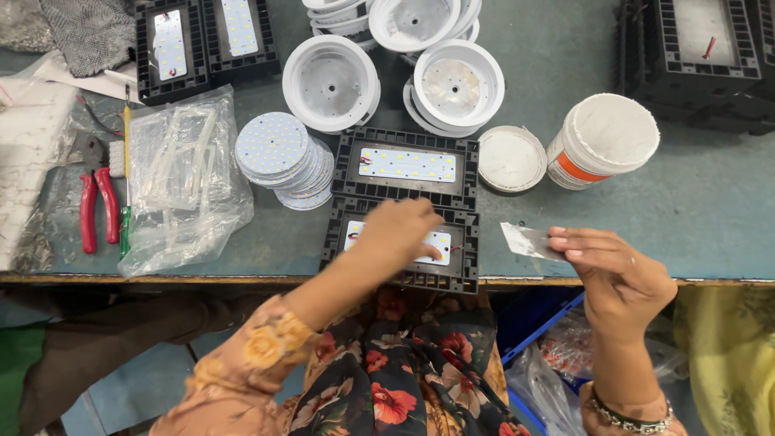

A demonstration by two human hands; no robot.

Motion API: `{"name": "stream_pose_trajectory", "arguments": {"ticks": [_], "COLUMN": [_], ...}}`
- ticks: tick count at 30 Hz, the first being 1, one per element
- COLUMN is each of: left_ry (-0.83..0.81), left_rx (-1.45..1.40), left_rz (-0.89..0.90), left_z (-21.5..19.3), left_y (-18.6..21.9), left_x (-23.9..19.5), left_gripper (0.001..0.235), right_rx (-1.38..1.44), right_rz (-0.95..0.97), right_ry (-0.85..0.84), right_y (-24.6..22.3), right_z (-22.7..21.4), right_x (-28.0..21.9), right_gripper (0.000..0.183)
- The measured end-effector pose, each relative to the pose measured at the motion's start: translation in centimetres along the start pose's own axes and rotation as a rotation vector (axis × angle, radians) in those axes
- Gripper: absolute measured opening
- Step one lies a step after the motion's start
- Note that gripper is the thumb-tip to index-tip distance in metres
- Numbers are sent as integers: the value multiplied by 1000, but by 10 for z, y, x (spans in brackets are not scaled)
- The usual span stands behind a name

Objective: The person applies a white paste to the interior of black LED light housings using a small metal spatula. They scoop the paste from a container, spread it evenly inside the housing, and then place a circular LED panel into the prepared housing.

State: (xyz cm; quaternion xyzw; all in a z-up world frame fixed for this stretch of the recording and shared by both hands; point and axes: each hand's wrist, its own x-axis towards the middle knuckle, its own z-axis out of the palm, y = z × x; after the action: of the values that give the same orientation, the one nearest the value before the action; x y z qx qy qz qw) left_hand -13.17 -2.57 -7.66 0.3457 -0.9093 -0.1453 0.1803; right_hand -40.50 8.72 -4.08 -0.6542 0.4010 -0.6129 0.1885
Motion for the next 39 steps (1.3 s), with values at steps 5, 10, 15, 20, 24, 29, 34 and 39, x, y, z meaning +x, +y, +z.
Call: {"name": "stream_pose_trajectory", "arguments": {"ticks": [5, 10, 15, 20, 24, 29, 34, 39], "left_ry": [214, 285, 219, 234, 219, 197, 170, 172], "left_rx": [-59, -13, 14, 65, 96, 97, 82, 73], "left_rz": [-77, -22, 7, -18, -42, -85, -103, -106], "left_z": [-43, -53, -30, -2, 7, 12, 12, 14], "left_y": [-34, -29, -3, 5, 0, 2, 1, 1], "left_x": [-55, -109, -124, -110, -111, -115, -114, -113], "left_gripper": [37, 45, 65, 73, 67, 67, 68, 68], "right_rx": [446, 694, 725, 707, 672, 675, 669, 658], "right_rz": [186, 335, 384, 389, 409, 437, 450, 454], "right_ry": [237, 405, 406, 396, 382, 373, 355, 360], "right_y": [42, 68, 73, 68, 64, 70, 72, 69], "right_z": [5, 11, 22, 34, 32, 36, 42, 39], "right_x": [-25, -37, -39, -37, -40, -41, -39, -37], "right_gripper": [11, 17, 17, 18, 16, 16, 16, 16]}}
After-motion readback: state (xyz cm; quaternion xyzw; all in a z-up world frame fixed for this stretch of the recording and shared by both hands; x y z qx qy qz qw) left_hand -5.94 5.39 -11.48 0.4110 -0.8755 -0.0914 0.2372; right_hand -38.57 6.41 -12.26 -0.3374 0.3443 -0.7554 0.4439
